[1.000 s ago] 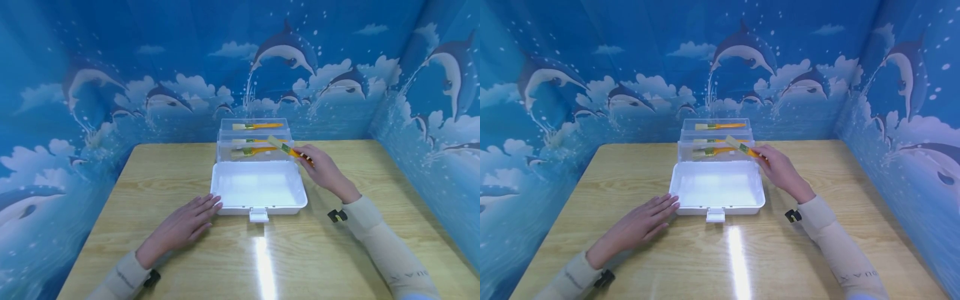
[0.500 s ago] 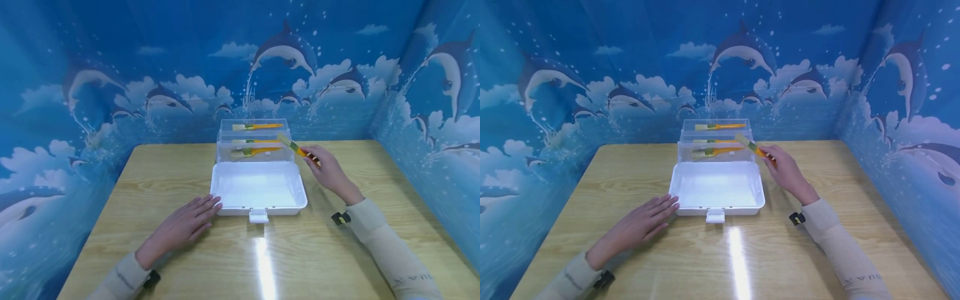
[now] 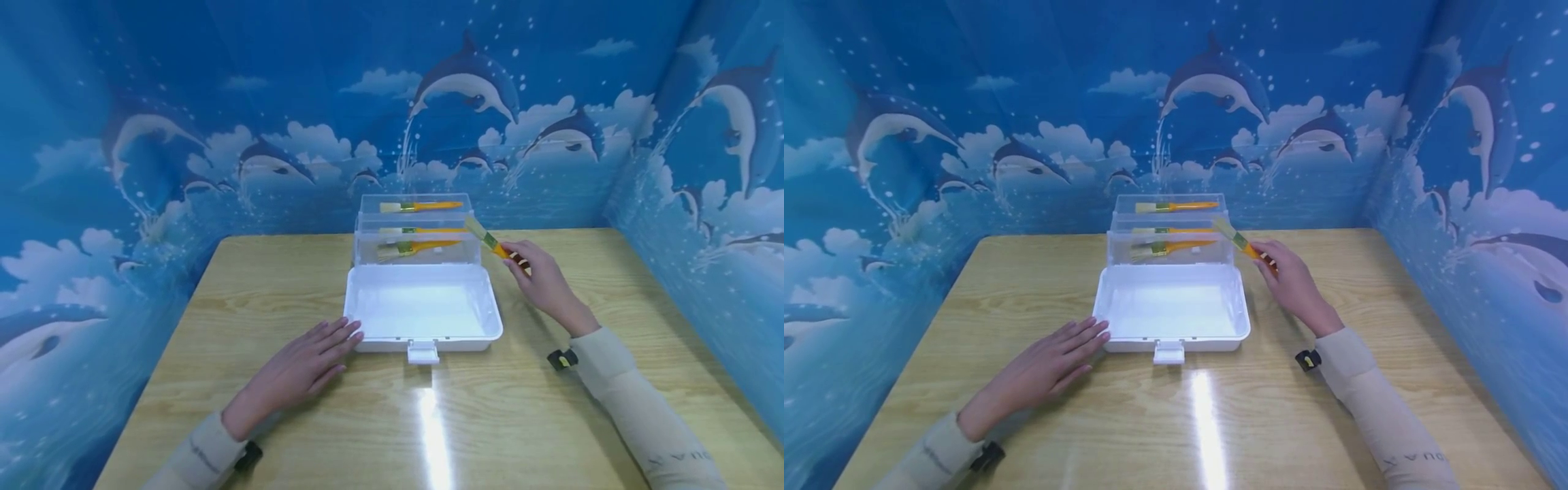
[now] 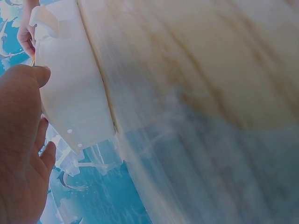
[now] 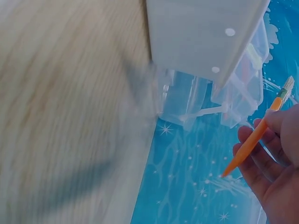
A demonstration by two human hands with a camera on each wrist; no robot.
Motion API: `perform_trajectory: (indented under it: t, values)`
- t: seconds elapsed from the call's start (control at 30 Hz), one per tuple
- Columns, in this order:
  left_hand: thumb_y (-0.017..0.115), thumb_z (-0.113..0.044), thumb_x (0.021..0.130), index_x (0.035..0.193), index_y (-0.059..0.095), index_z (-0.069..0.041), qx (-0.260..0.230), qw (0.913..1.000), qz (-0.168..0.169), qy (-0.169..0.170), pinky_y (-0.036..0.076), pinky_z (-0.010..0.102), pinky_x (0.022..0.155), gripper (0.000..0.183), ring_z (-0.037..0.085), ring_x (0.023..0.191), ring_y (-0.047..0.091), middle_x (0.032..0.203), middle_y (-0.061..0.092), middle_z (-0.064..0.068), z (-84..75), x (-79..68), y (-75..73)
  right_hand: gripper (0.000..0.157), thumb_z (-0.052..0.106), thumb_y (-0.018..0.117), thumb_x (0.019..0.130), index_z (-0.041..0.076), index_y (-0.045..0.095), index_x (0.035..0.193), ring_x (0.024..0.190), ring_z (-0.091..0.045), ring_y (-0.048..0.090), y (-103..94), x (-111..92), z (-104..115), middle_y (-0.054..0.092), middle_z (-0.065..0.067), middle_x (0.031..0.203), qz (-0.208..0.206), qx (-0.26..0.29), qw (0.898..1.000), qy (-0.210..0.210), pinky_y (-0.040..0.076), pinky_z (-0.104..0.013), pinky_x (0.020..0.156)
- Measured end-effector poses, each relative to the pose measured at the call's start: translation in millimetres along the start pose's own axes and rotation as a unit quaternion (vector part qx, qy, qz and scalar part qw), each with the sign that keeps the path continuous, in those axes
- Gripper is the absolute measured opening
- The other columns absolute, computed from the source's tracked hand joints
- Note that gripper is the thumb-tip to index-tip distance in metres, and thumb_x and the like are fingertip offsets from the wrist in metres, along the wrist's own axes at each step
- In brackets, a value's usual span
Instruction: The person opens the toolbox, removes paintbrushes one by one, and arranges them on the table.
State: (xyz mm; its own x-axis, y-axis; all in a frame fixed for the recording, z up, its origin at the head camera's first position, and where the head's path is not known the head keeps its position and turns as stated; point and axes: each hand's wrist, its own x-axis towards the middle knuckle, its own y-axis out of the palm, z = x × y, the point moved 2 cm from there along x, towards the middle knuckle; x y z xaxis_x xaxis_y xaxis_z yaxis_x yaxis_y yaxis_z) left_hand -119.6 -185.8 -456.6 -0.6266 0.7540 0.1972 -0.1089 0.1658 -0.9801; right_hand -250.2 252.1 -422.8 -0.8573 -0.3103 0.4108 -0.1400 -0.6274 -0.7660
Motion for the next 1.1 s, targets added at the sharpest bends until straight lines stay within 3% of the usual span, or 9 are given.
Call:
perform_trajectory:
  t: [0.47, 1.1]
  values:
    - [0.056, -0.029, 0.104, 0.159, 0.035, -0.013, 0.002, 1.0, -0.003, 0.002, 0.03, 0.046, 0.125, 0.06, 0.022, 0.153, 0.029, 0.166, 0.031, 0.004, 1.3, 0.2, 0.0, 0.034, 0.0, 0.06, 0.1, -0.004, 0.061, 0.134, 0.094, -0.035, 0.068, 0.2, -4, -8, 0.066, -0.023, 0.118, -0.014, -0.001, 1.0, 0.005, 0.062, -0.047, 0.073]
    - [0.055, -0.03, 0.105, 0.16, 0.033, -0.015, -0.003, 0.9999, 0.013, -0.009, 0.025, 0.043, 0.127, 0.061, 0.02, 0.154, 0.026, 0.167, 0.028, 0.002, 0.1, 0.4, -0.9, 0.036, 0.001, 0.062, 0.1, -0.008, 0.059, 0.134, 0.096, -0.038, 0.068, 0.5, -9, -22, 0.064, -0.027, 0.118, -0.015, -0.014, 0.998, 0.065, 0.063, -0.051, 0.075]
